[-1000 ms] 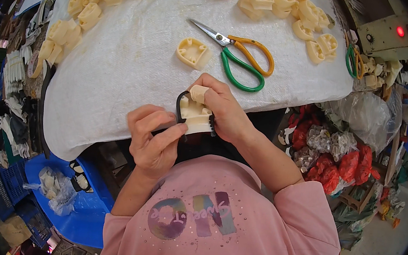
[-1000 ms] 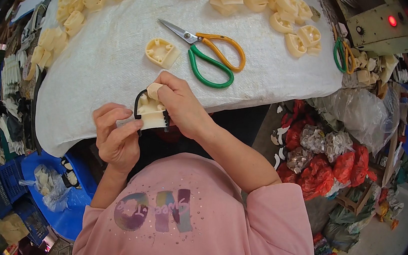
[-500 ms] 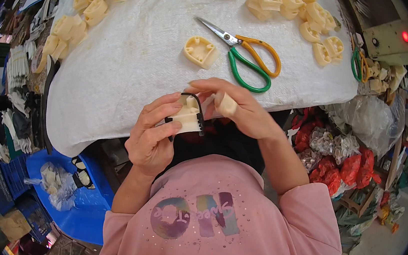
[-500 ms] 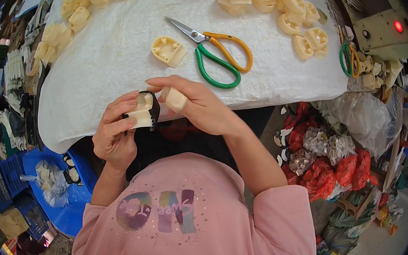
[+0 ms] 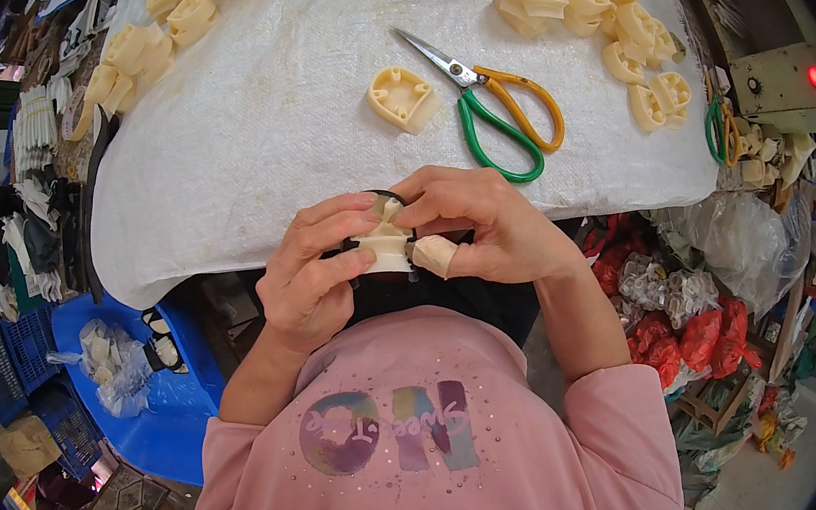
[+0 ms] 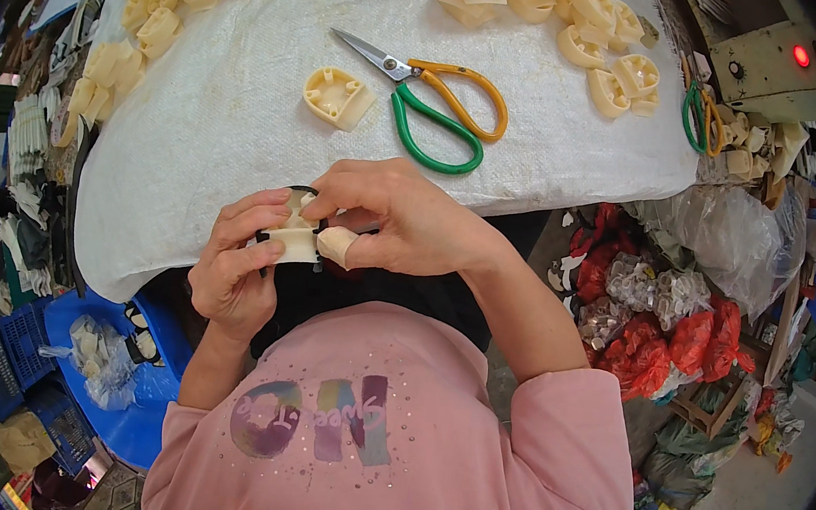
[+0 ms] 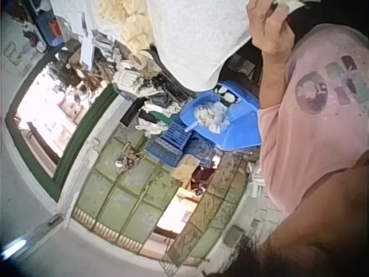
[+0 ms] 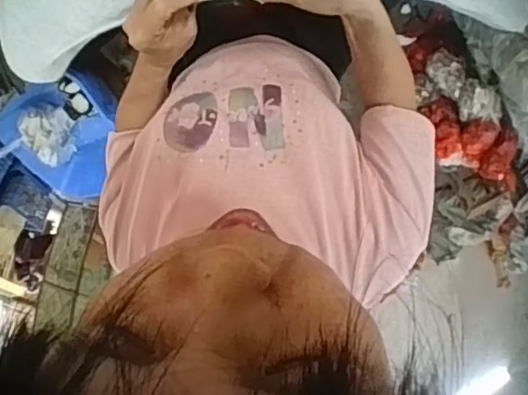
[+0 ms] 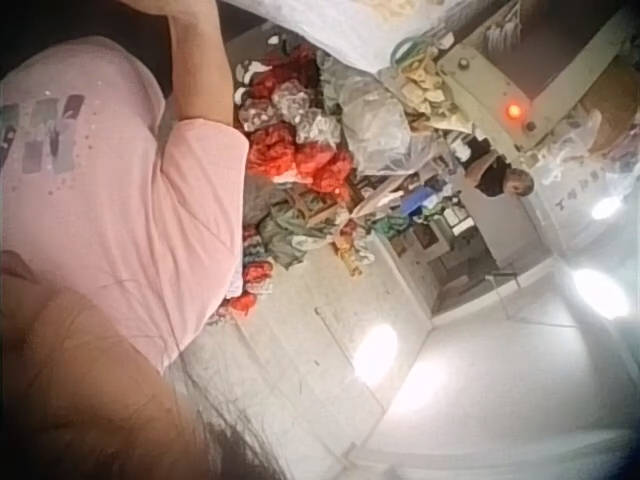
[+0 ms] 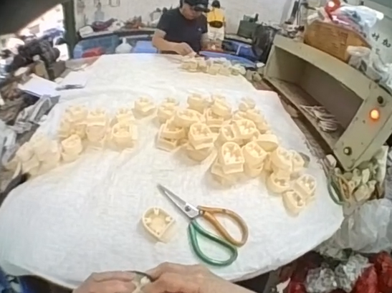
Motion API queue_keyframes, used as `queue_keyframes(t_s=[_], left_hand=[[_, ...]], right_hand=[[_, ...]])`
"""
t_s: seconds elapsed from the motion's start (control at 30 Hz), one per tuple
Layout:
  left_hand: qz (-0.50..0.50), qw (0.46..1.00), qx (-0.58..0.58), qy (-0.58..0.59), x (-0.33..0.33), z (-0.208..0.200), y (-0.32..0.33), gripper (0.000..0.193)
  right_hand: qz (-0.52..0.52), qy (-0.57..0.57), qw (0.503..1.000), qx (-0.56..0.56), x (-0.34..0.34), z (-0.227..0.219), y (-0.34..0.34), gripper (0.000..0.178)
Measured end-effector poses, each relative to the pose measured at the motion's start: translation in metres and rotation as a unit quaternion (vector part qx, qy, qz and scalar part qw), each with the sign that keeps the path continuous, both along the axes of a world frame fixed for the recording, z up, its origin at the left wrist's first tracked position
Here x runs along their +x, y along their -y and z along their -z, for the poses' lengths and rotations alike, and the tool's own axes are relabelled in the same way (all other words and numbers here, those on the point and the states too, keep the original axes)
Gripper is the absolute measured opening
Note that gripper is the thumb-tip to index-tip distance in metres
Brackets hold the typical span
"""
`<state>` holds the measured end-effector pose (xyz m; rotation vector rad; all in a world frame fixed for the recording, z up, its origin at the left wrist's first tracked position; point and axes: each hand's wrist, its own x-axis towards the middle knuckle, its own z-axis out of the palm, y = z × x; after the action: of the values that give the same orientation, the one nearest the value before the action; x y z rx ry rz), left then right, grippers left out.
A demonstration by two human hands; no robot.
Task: Assembling and trimming plastic shoe components with adhesive strips.
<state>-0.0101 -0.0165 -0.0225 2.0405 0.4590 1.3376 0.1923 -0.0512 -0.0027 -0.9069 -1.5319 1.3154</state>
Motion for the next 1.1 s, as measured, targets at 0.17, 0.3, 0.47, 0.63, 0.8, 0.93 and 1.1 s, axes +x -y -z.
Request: queue_keyframes(t_s=[0.17,0.3,0.47,0.63,0.8,0.93,1.1], left_hand=[[0.005,0.999,-0.006,-0.039,-0.002,0.000,-0.001,0.025],[-0.015,0.999,-0.019,-0.022,-0.003,0.005,-0.003,0.029],[-0.005,0.999,-0.046,0.028,-0.005,0.004,-0.004,0.030],[-0.014,0.999,-0.036,0.026,-0.009,0.000,-0.003,0.031],[-0.019,0.999,-0.031,0.022,-0.009,0.001,-0.003,0.033],[-0.016,0.999,-0.022,0.024,-0.009,0.002,-0.003,0.033],[-0.021,1.000,-0.011,0.008,-0.008,-0.003,-0.002,0.033]], right_hand=[[-0.018,0.173,0.981,0.081,0.002,-0.007,-0.004,0.016],[0.017,0.164,0.982,0.089,-0.006,0.003,-0.003,0.022],[0.039,-0.022,0.997,-0.063,-0.009,0.008,0.002,0.033],[0.019,-0.065,0.996,-0.052,-0.011,0.013,0.002,0.034],[-0.022,-0.069,0.990,-0.125,-0.008,0.012,0.000,0.032],[-0.021,-0.094,0.985,-0.142,-0.008,0.010,-0.001,0.032],[-0.027,-0.139,0.977,-0.159,-0.007,0.016,0.001,0.035]])
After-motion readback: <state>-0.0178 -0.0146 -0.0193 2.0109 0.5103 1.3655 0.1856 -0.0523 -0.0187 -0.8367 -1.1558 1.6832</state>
